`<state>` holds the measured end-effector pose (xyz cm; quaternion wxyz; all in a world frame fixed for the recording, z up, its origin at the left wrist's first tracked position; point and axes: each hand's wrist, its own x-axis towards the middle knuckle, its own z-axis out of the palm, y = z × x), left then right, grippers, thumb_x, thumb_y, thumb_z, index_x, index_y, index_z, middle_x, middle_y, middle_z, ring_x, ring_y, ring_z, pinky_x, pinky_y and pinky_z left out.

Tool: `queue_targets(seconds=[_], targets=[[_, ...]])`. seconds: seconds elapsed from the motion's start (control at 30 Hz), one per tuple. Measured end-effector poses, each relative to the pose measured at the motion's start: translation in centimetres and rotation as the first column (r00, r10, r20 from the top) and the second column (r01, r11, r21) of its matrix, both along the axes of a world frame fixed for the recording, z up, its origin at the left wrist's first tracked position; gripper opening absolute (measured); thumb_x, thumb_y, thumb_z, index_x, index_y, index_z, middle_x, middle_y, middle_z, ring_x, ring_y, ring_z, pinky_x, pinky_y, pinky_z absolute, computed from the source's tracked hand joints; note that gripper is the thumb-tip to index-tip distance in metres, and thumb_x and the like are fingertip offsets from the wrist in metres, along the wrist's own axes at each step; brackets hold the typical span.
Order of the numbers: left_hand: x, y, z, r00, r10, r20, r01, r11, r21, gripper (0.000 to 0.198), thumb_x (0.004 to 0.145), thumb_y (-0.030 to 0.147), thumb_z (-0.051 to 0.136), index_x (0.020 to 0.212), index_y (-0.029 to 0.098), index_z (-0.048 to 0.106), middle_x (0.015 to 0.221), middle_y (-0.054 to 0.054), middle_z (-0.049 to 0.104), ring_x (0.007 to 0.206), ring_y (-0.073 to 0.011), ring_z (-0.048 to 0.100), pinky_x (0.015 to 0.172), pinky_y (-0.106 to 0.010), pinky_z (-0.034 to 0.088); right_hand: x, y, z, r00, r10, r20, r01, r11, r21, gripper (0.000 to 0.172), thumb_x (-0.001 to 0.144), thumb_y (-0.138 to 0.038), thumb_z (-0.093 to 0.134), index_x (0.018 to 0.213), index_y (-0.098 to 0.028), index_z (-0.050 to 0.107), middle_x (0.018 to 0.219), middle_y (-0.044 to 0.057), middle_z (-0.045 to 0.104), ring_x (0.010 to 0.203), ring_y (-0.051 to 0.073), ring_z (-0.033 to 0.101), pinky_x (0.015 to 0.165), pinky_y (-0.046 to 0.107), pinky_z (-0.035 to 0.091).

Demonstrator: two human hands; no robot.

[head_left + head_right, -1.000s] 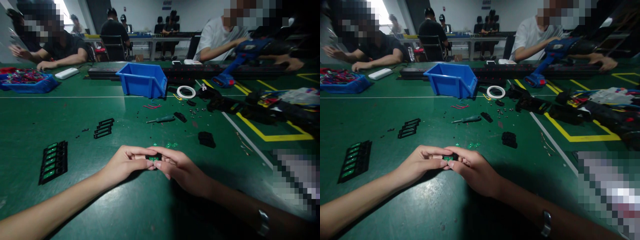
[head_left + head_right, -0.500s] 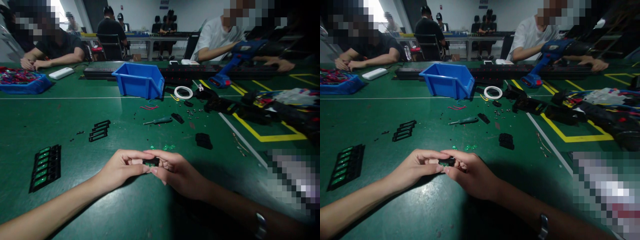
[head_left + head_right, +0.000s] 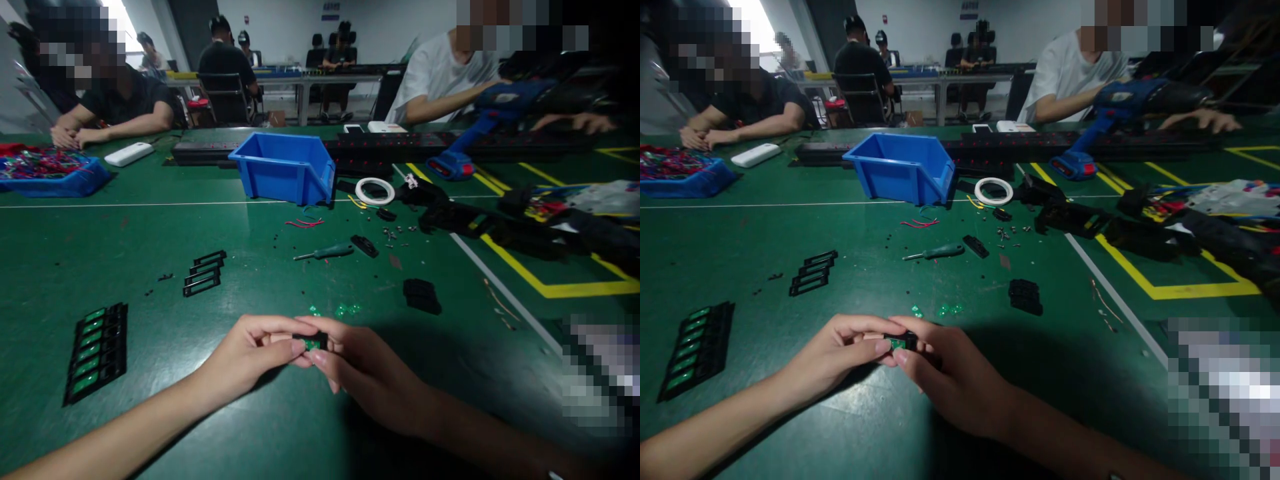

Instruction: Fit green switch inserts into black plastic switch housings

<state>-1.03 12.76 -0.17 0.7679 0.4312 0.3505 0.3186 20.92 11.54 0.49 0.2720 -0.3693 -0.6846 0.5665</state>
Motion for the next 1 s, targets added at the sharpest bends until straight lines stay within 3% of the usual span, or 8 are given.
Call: queue_targets(seconds=[0.3,0.63,0.87,1.0], targets=[[0.2,-0.3,0.3,0.999,0.002,0.033,-0.003,1.0,0.026,0.021,0.09,0.017,0.074,0.109,0.022,0.08,0.102,-0.007,0.08,0.092,-0.0138,0.075,0.088,-0.023,0.056,0.3,0.1,-0.1,0.997,0.037,-0.072,-0.039,0.999,-0.028,0.045,0.106,-0.037,0.046,0.145,-0.016,0.052,0.074,-0.001,0.059,0.065,0.013,0.054,0.061,0.025,0.044],[0.3,-0.3,1.1,0.998,0.002,0.066,-0.008,0.997,0.081,0.019,0.092,0.019,0.07,0.109,0.018,0.079,0.11,-0.01,0.079,0.095,-0.018,0.076,0.089,-0.029,0.058,-0.5,0.2,0.8,0.997,-0.012,-0.078,0.005,0.996,-0.092,0.043,0.105,-0.041,0.049,0.139,-0.018,0.06,0.069,-0.003,0.055,0.063,0.012,0.05,0.06,0.024,0.042],[0.1,-0.3,0.5,0.999,0.016,0.05,-0.018,0.999,0.041,0.023,0.088,0.019,0.074,0.111,0.016,0.079,0.108,-0.011,0.079,0.092,-0.0162,0.076,0.089,-0.028,0.058,0.0,0.1,0.2,0.996,0.028,-0.081,-0.03,0.999,-0.021,0.043,0.106,-0.039,0.049,0.14,-0.016,0.058,0.071,-0.002,0.058,0.062,0.011,0.054,0.06,0.024,0.042],[0.1,-0.4,0.4,0.999,0.013,0.049,-0.015,0.999,0.042,0.024,0.086,0.02,0.077,0.11,0.015,0.079,0.106,-0.012,0.079,0.09,-0.0167,0.076,0.088,-0.03,0.059,0.3,0.2,-0.4,0.998,0.002,-0.056,-0.005,0.999,-0.046,0.042,0.104,-0.036,0.051,0.14,-0.014,0.056,0.074,0.0,0.062,0.063,0.012,0.058,0.059,0.024,0.044]])
